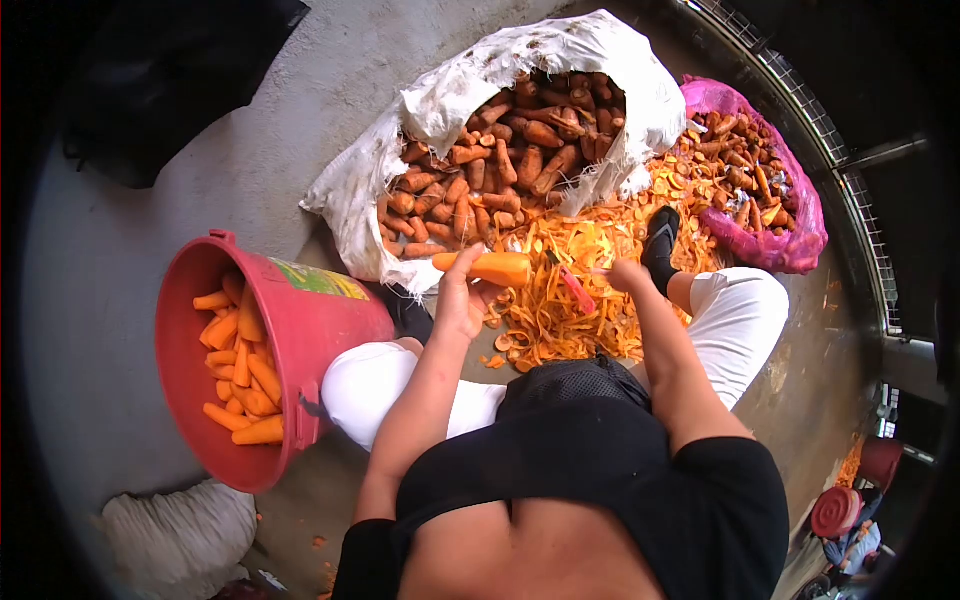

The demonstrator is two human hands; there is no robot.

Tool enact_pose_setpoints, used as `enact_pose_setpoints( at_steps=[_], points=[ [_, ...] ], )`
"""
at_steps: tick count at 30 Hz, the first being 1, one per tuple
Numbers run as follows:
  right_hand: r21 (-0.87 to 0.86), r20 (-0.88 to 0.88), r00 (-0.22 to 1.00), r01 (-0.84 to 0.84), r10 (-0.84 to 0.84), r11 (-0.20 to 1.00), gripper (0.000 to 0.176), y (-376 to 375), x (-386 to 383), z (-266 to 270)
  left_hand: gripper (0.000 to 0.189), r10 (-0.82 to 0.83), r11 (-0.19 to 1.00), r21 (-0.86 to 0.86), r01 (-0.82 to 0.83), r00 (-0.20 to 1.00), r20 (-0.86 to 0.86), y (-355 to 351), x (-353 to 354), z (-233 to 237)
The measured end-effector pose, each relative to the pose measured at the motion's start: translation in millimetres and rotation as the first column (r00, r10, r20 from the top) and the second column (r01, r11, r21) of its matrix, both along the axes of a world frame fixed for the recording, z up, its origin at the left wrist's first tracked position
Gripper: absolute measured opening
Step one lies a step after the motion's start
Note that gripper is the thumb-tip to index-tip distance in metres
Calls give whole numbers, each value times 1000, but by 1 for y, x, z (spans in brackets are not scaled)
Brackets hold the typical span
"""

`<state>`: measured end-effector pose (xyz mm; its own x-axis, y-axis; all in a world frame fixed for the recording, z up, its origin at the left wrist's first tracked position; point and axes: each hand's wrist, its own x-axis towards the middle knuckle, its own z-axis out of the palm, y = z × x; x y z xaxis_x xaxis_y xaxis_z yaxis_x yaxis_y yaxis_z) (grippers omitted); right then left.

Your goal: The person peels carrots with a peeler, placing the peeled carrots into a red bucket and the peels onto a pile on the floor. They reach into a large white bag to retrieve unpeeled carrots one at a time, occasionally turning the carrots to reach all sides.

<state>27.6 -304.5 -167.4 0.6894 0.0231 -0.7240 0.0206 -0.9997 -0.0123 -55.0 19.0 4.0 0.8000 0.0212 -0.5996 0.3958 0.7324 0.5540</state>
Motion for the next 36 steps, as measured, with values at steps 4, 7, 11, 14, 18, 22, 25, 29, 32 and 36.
enact_pose_setpoints(
  at_steps=[4, 7, 11, 14, 18, 22, 25, 29, 32, 36],
  points=[
    [186, -24, 998, 69, -66, 980, 27, 9, -27, 11, 33, 45, 999, 17, -45, 999, 14, -5, 12, 3],
    [158, 267, 963, -2, -41, 987, 24, 34, -26, 8, 34, 42, 999, 17, -43, 999, 11, -13, 22, 3],
    [104, 171, 985, -17, -2, 994, 33, 61, -28, -30, 37, 49, 999, 0, -49, 999, -8, -21, 24, 5],
    [78, 116, 993, -22, 13, 997, 40, 64, -33, -45, 38, -11, 1000, -8, 11, 999, -41, -20, 24, -6],
    [110, 127, 990, -69, 55, 992, 42, 55, -32, -58, 35, -42, 999, -9, 42, 999, 14, -17, 26, -7],
    [232, 55, 998, 15, -28, 973, 28, 53, -25, -31, 28, 2, 992, 124, -20, 990, 139, -12, 33, -2],
    [423, -757, 555, 818, -345, 389, 29, 37, -14, 0, 25, -1, 983, 179, -37, 978, 207, -8, 37, -1],
    [552, -799, 544, 833, -256, 47, 27, 35, -17, 65, 18, 17, 994, 104, -45, 968, 249, -9, 31, -5],
    [517, -855, 500, 844, -137, -145, 30, 33, -18, 76, 16, 48, 999, -7, -48, 957, 286, -10, 22, -16],
    [593, -804, 582, 779, -119, -203, 34, 54, -33, 127, 31, -23, 999, -35, 33, 966, 256, -16, 2, -9]
  ],
)
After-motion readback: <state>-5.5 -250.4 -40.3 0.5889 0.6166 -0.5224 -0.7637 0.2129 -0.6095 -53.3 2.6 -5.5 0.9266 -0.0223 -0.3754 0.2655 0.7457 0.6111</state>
